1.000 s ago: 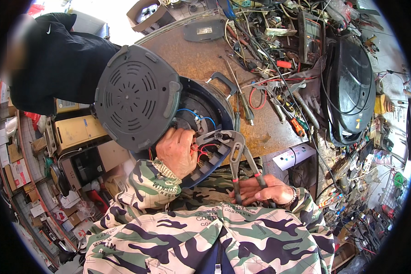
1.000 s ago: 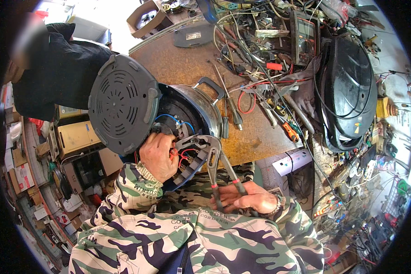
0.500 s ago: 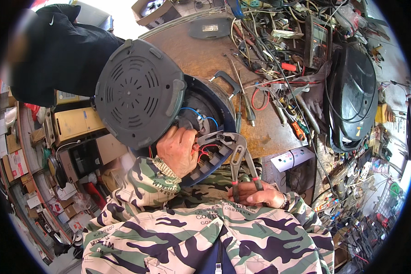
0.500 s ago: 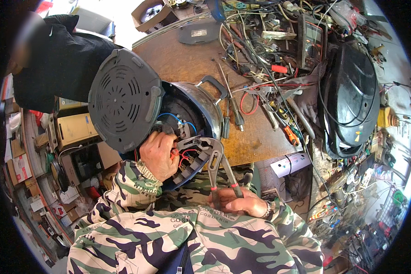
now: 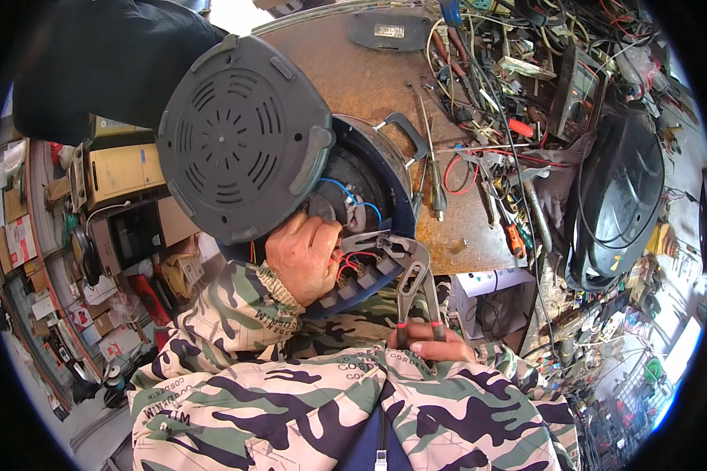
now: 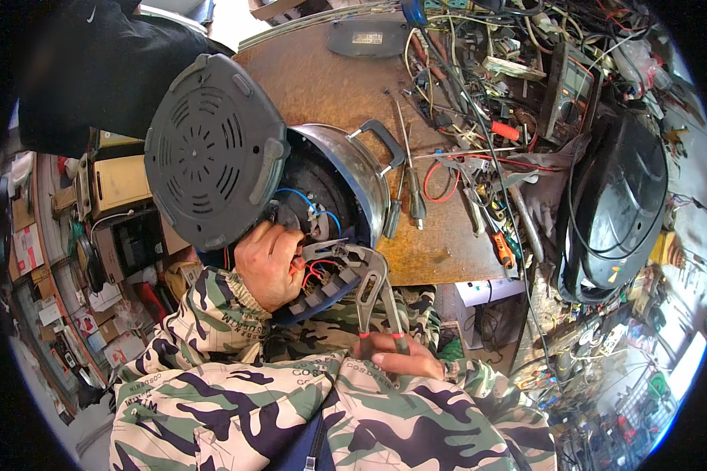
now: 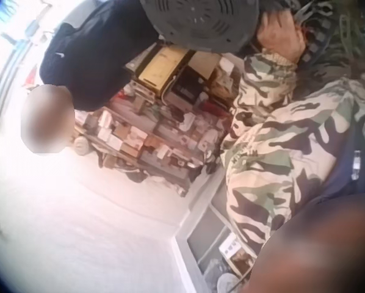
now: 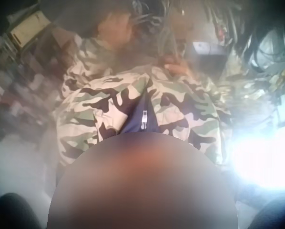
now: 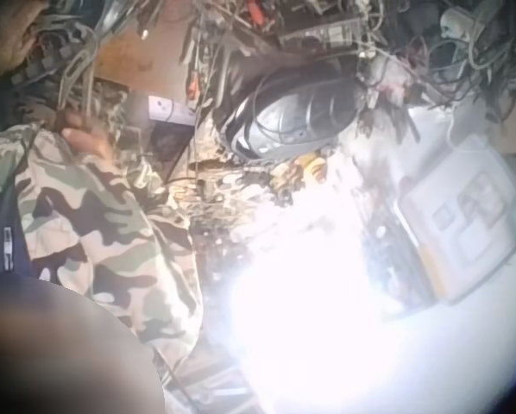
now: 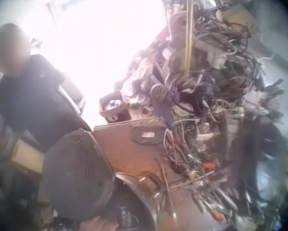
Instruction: The person uses pliers and a screwdriver to strip wires and adjust connections inside a circular electronic device. They manipulate red and blue wires, stripping insulation and tightening components within the device's housing.
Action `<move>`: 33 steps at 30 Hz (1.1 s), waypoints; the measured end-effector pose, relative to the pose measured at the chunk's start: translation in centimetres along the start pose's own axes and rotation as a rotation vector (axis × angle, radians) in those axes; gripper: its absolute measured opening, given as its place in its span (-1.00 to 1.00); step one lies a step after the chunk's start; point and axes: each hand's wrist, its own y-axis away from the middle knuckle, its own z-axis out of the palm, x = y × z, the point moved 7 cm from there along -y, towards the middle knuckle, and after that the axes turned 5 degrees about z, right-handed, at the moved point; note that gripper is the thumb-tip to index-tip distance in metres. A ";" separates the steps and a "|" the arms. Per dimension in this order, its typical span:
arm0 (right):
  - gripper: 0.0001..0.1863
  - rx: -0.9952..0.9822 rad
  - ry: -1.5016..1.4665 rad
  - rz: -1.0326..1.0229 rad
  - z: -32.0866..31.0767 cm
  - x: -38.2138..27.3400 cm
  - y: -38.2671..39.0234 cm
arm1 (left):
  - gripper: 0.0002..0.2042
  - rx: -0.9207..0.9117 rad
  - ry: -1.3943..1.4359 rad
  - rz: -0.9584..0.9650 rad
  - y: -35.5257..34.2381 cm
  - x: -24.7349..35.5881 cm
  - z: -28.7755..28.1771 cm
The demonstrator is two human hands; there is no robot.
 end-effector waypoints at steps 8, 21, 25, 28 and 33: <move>-0.54 0.041 -0.220 -0.029 0.0 3.0 -0.3 | -0.56 -0.030 0.042 -0.024 -0.1 -0.5 0.0; -0.46 0.085 0.068 -0.032 -0.3 1.2 -0.2 | -0.58 -0.013 -0.004 -0.007 0.1 -0.3 0.0; -0.48 0.130 0.107 -0.064 -0.2 0.7 0.1 | -0.61 0.001 0.011 0.004 -0.1 -0.2 -0.3; -0.52 0.116 0.210 -0.066 -0.7 0.1 0.1 | -0.62 0.005 0.012 -0.008 0.0 -0.2 -0.2; -0.69 0.245 0.246 -0.117 -0.5 -0.3 0.5 | -0.62 0.003 0.008 -0.004 0.1 -0.4 -0.3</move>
